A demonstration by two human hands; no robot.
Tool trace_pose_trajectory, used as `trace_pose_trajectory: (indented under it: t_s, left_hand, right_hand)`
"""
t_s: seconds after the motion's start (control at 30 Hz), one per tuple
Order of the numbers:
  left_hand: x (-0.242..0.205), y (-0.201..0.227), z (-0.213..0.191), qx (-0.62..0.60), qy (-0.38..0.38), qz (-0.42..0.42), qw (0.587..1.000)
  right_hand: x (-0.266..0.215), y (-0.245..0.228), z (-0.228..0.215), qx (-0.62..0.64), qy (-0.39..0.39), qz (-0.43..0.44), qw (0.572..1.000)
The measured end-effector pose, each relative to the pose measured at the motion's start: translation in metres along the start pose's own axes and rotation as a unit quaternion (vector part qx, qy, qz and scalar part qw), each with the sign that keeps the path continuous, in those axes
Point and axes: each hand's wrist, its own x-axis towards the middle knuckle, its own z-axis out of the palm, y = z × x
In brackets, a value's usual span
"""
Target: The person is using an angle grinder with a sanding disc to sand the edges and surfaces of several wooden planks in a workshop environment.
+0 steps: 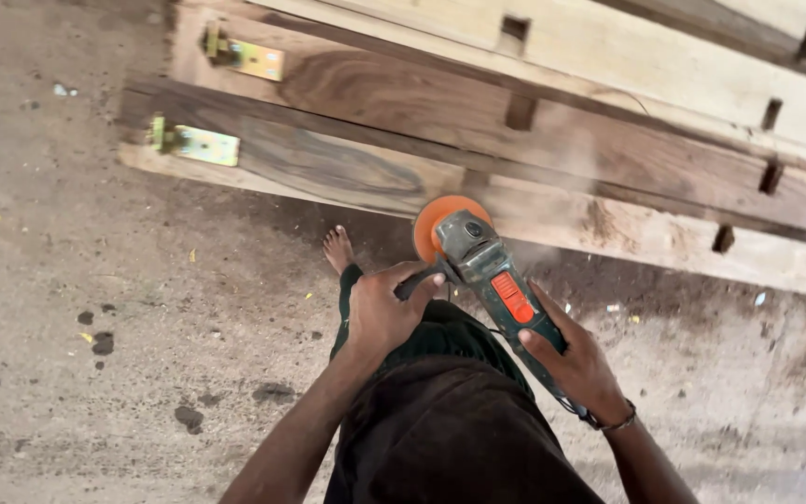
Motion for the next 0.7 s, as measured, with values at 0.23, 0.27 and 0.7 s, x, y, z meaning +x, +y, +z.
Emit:
trace_pose_trajectory:
  t_s: [0.23,0.27,0.7]
  left_hand:
    - [-0.009,0.019,0.046,-0.051,-0.056,-0.078,0.994]
    - [-0.007,0.024,0.051,-0.051,-0.058,-0.077,0.994]
    - [-0.007,0.031,0.129,-0.039,-0.131,-0.011,0.991]
  right_hand:
    - [-0.023,0.028,-0.025,-0.004,0.023,0.048,0.999]
    - [-0.026,0.034,-0.028,-0.003,0.024,0.049,0.998]
    - [-0.059,0.117,-0.043,0.035,0.083,0.100,0.991]
